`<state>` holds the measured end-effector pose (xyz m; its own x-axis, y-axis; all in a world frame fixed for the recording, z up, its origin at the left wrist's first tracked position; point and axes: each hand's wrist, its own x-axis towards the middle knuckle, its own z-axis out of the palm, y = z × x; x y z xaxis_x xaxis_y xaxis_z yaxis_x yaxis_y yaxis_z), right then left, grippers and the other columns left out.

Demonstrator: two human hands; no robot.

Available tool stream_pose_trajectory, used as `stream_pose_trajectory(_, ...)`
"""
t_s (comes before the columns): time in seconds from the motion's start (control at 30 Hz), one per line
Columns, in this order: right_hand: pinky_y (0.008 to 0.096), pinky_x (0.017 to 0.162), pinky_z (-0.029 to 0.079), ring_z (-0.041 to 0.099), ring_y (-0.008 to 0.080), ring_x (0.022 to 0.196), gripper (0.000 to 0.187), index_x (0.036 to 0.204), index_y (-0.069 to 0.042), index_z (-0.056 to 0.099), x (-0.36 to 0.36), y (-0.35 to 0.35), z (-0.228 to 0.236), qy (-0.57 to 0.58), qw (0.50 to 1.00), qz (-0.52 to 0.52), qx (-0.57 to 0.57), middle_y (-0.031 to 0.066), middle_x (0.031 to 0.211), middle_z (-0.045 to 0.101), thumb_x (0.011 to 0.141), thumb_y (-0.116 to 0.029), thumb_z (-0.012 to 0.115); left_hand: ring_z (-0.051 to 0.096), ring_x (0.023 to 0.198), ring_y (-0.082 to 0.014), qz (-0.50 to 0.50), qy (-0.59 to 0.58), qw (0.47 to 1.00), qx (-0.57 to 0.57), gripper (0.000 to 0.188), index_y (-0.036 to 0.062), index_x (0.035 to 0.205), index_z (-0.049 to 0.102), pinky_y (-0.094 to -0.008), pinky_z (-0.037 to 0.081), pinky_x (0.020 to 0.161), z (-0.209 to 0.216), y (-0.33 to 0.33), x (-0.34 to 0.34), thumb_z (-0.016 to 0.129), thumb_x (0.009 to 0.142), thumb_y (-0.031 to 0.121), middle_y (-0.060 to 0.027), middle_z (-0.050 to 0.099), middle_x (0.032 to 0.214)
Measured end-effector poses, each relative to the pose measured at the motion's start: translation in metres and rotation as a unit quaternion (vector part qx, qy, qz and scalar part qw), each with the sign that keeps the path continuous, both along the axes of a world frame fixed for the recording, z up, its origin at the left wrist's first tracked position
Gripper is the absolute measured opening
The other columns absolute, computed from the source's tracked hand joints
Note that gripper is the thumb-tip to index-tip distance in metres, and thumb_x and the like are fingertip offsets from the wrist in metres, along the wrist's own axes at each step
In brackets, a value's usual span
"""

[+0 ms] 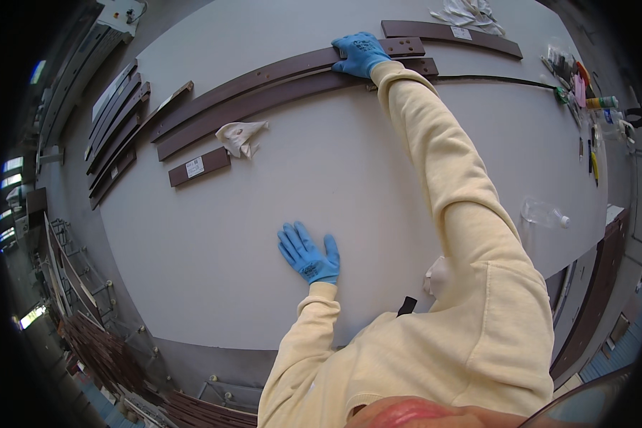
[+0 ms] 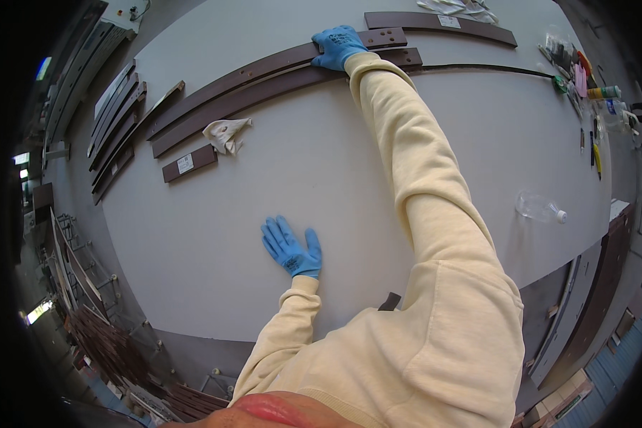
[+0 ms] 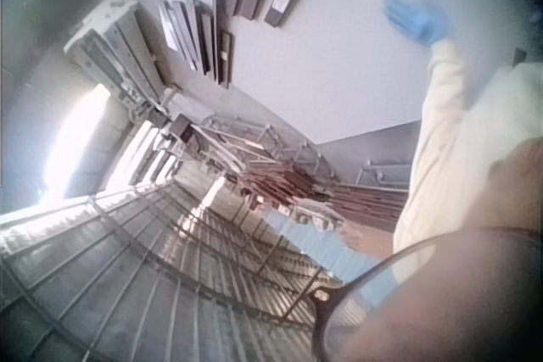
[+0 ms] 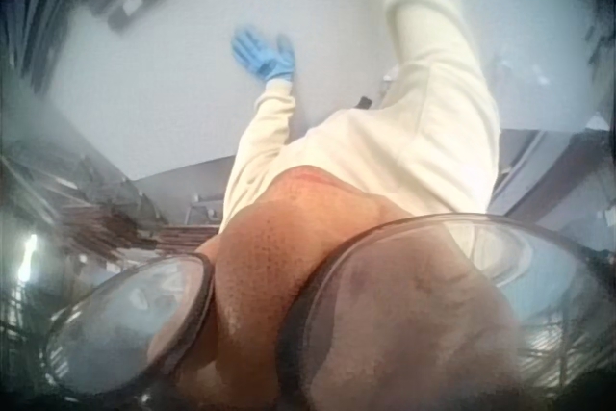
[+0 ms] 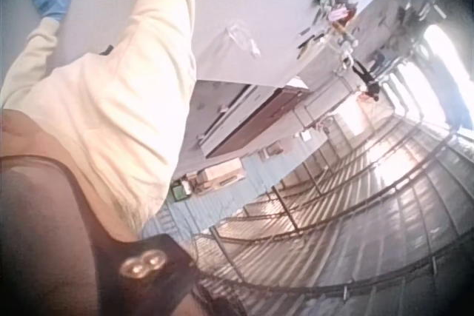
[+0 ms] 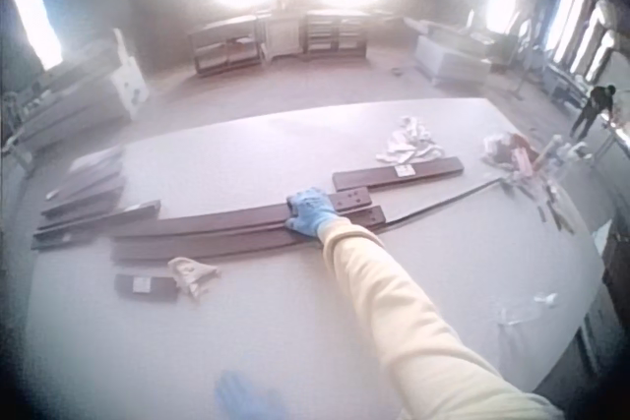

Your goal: The person wipes several brown wooden planks with a cloth on a white worktable, then places them onto a larger brown panel on the floor. The person repeats this process for multiple planks, handling them one at a time.

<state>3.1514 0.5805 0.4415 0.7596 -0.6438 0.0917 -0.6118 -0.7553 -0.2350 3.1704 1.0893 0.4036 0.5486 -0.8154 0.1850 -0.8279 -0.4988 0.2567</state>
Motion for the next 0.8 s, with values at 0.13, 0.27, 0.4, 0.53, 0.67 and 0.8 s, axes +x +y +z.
stream_pose_trajectory(0.13, 0.0481, 0.096, 0.053, 0.071, 0.0381, 0.107, 0.045, 0.112, -0.01, 0.074, 0.001, -0.002, -0.003, -0.024, 1.0, 0.005, -0.011, 0.0169, 0.11, 0.076, 0.081, -0.042, 0.077, 0.03, 0.156, -0.0482, 0.001, 0.011, 1.0, 0.002, 0.078, -0.0022, 0.158, 0.042, -0.0606, 0.023, 0.126, 0.002, 0.003, 0.002, 0.066, 0.096, 0.04, -0.0283, 0.036, 0.166)
stream_pose_trajectory(0.27, 0.0465, 0.099, 0.052, 0.07, 0.0364, 0.11, 0.054, 0.123, -0.009, 0.072, -0.01, -0.007, -0.001, -0.036, 0.999, 0.015, -0.006, 0.0166, 0.113, 0.075, 0.08, -0.041, 0.08, 0.028, 0.156, -0.0482, 0.007, 0.026, 1.0, -0.003, 0.081, -0.0019, 0.158, 0.042, -0.0611, 0.021, 0.127, 0.007, 0.003, 0.008, 0.068, 0.094, 0.039, -0.0281, 0.036, 0.166)
stream_pose_trajectory(0.4, 0.0441, 0.109, 0.045, 0.065, 0.0341, 0.12, 0.061, 0.132, -0.009, 0.068, -0.008, -0.01, -0.005, -0.006, 1.0, -0.018, -0.006, 0.0142, 0.123, 0.074, 0.081, -0.04, 0.082, 0.028, 0.156, -0.0489, 0.014, 0.036, 0.999, 0.002, 0.082, -0.0018, 0.159, 0.04, -0.0614, 0.021, 0.127, 0.007, 0.007, 0.008, 0.07, 0.093, 0.038, -0.0278, 0.036, 0.166)
stream_pose_trajectory(0.53, 0.0447, 0.113, 0.042, 0.064, 0.0319, 0.124, 0.058, 0.132, -0.01, 0.068, -0.002, 0.007, -0.003, -0.064, 0.992, 0.008, -0.104, 0.0132, 0.126, 0.073, 0.082, -0.036, 0.083, 0.027, 0.156, -0.0488, 0.017, 0.046, 0.999, 0.011, 0.083, -0.0015, 0.16, 0.039, -0.061, 0.02, 0.127, 0.003, 0.009, 0.006, 0.069, 0.094, 0.039, -0.0277, 0.033, 0.167)
stream_pose_trajectory(0.67, 0.0458, 0.112, 0.042, 0.062, 0.0293, 0.123, 0.051, 0.126, -0.011, 0.068, 0.013, 0.049, 0.016, -0.041, 0.989, 0.097, -0.101, 0.0116, 0.128, 0.07, 0.083, -0.035, 0.082, 0.025, 0.157, -0.048, 0.023, 0.053, 0.998, 0.031, 0.083, -0.0013, 0.161, 0.038, -0.0603, 0.018, 0.128, 0.01, 0.009, 0.004, 0.068, 0.095, 0.04, -0.0276, 0.031, 0.168)
stream_pose_trajectory(0.8, 0.0456, 0.109, 0.044, 0.063, 0.0304, 0.118, 0.048, 0.119, -0.009, 0.068, 0.017, 0.074, 0.006, -0.049, 0.988, 0.101, -0.102, 0.0112, 0.12, 0.071, 0.084, -0.038, 0.082, 0.023, 0.158, -0.0474, 0.019, 0.066, 0.997, 0.04, 0.083, -0.0014, 0.161, 0.037, -0.0599, 0.016, 0.129, 0.01, 0.006, 0.006, 0.067, 0.096, 0.041, -0.0276, 0.03, 0.169)
